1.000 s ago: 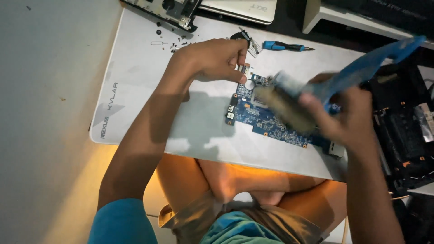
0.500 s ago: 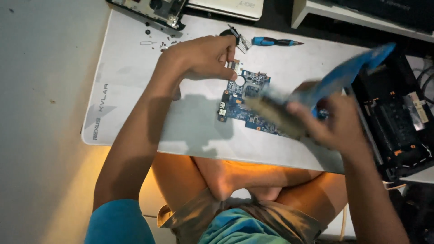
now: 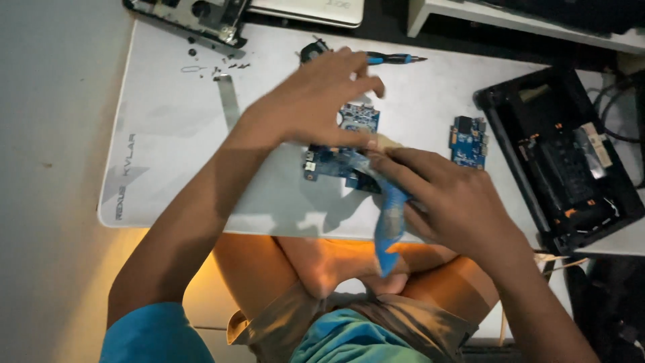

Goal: Cleaning a laptop motherboard using a brush and then inspecting a small component.

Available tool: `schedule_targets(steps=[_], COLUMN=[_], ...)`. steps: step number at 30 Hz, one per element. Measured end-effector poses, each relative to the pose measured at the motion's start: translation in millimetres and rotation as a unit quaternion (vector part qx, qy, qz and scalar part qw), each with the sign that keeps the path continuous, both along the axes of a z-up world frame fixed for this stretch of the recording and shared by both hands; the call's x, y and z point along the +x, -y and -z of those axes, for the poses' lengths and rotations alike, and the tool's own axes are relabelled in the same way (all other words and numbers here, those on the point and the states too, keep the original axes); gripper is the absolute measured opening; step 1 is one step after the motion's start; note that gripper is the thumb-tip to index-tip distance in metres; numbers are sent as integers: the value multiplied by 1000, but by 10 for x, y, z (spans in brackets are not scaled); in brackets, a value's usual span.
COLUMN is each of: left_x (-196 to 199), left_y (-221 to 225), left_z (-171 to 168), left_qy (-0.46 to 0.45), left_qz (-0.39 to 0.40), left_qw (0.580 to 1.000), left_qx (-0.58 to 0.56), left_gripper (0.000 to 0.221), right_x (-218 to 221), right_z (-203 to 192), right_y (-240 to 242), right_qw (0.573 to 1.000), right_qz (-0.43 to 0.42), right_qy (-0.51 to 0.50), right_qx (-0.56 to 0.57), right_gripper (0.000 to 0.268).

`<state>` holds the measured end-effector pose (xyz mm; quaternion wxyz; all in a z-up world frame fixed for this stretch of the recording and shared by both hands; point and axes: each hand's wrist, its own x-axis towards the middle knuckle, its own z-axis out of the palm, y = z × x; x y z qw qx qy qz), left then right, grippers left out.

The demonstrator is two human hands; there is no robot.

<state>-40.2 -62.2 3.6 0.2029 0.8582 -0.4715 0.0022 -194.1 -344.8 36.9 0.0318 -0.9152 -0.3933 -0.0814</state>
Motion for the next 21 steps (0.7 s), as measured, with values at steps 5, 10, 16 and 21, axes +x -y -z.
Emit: schedule_targets(steps=[5, 10, 16, 21], left_x=[71, -12, 0, 1], left_y=[133, 183, 256, 285], left_z=[276, 302, 437, 499], left_qy=[20, -25, -23, -31], left_qz=[89, 79, 21, -11], left_qw=[994, 994, 996, 995], left_qx=[-64, -72, -79, -97], left_gripper=[41, 31, 24, 23], right_x=[-31, -224, -366, -244], right_z=[198, 249, 170, 1031], right_y=[-129, -119, 136, -23], right_qw=[995, 987, 903, 968], right_qz=[14, -33, 31, 57], right_qy=[97, 61, -210, 166], right_qx=[35, 143, 374, 176], right_gripper=[55, 47, 71, 40])
